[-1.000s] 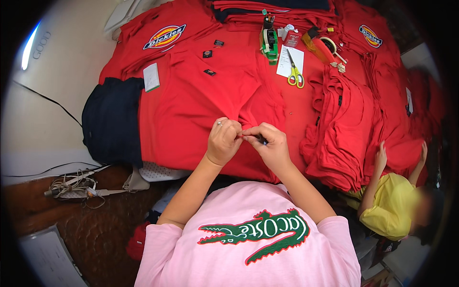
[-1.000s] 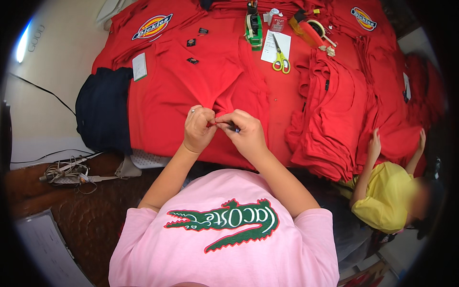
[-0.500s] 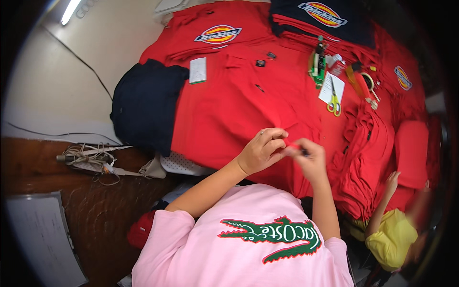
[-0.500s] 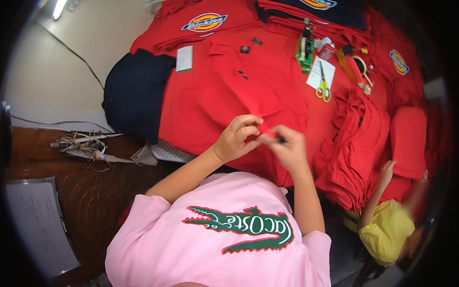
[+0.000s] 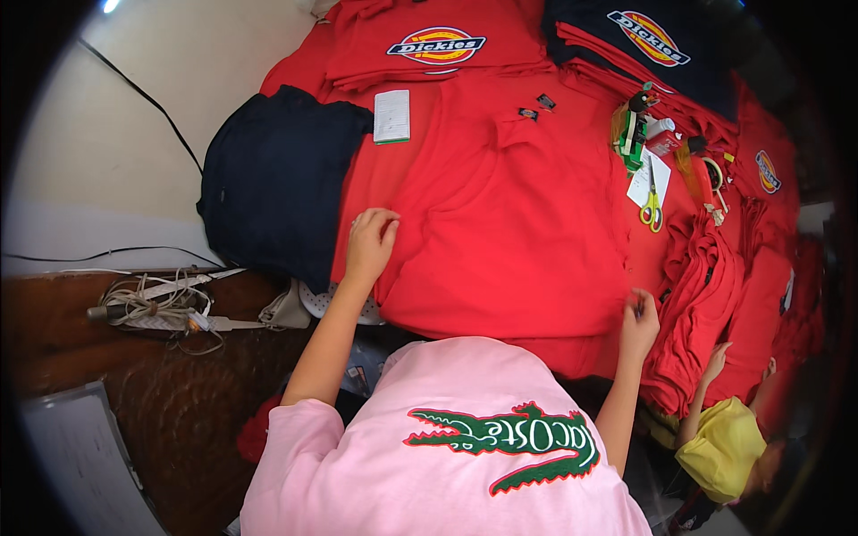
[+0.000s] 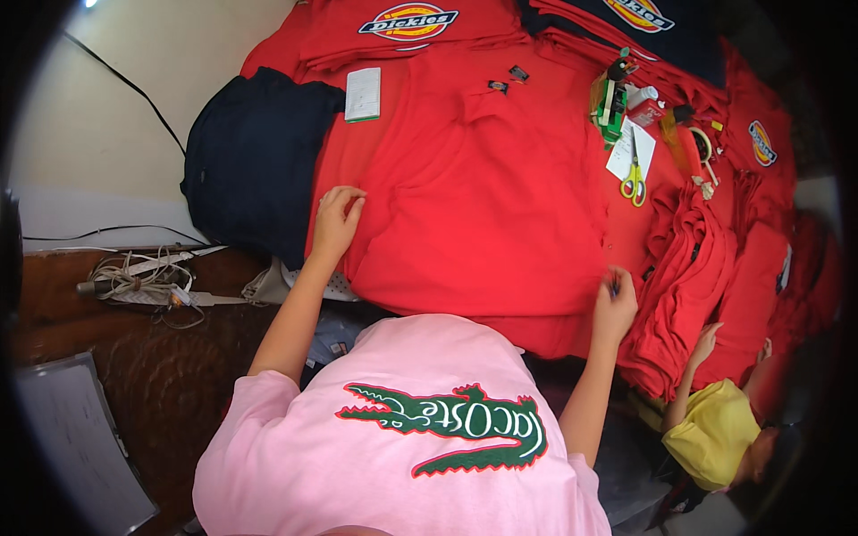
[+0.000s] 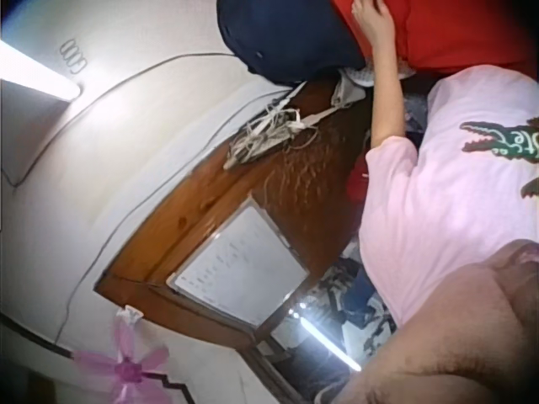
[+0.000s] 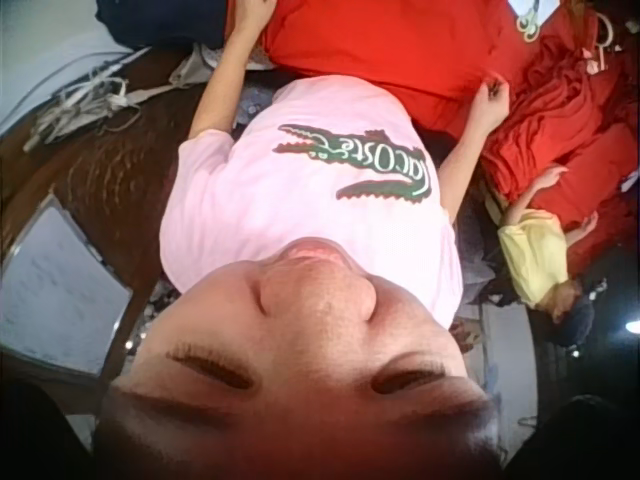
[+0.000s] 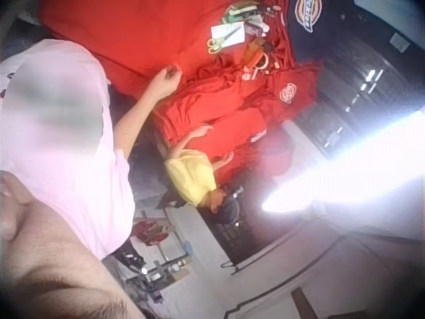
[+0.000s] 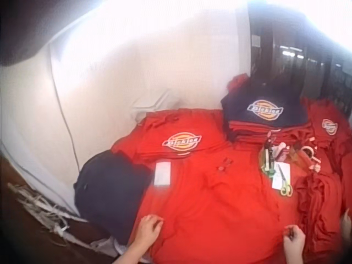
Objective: The person picks up, checks for defects, and folds red t-shirts at a work table, occasionally using a small blue thread cutter and a yellow pair of scissors. The person also writes on a small white notepad using a pencil.
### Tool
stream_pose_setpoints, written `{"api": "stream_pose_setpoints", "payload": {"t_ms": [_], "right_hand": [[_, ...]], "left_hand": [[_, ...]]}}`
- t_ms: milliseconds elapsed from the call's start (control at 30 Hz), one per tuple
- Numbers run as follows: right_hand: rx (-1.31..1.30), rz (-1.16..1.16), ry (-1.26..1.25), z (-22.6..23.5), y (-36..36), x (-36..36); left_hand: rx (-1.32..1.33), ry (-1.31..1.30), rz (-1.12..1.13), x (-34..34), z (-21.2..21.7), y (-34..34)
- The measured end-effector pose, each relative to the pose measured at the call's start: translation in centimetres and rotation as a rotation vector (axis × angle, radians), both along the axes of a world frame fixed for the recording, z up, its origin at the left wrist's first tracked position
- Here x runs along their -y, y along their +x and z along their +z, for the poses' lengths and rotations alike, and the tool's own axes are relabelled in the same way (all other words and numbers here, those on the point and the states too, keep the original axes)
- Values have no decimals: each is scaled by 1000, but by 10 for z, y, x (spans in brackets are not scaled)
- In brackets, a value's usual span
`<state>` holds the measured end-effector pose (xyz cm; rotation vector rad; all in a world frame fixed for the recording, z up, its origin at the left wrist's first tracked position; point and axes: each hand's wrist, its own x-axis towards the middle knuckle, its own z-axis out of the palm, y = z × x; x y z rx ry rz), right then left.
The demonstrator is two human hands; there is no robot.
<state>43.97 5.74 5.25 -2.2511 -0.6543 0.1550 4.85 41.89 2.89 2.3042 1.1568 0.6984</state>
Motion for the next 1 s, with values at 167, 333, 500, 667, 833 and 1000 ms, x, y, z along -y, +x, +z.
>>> {"api": "stream_pose_setpoints", "payload": {"t_ms": [167,333,500,667,833,1000], "right_hand": [[-132,425,143,16,-51,-136],[-401,708,277,36,-136,-222],[-383,809,190,49,-139,-219],[-412,635,270,73,-132,-184],[-286,635,326,77,-147,-155],[-274,621,355,75,-156,-144]], "left_hand": [[-46,53,-275,-11,1,44],[-28,29,-474,-10,28,66],[12,-142,-556,4,85,55],[105,-87,-469,19,90,52],[228,259,-398,32,81,64],[289,323,-405,33,80,64]]}}
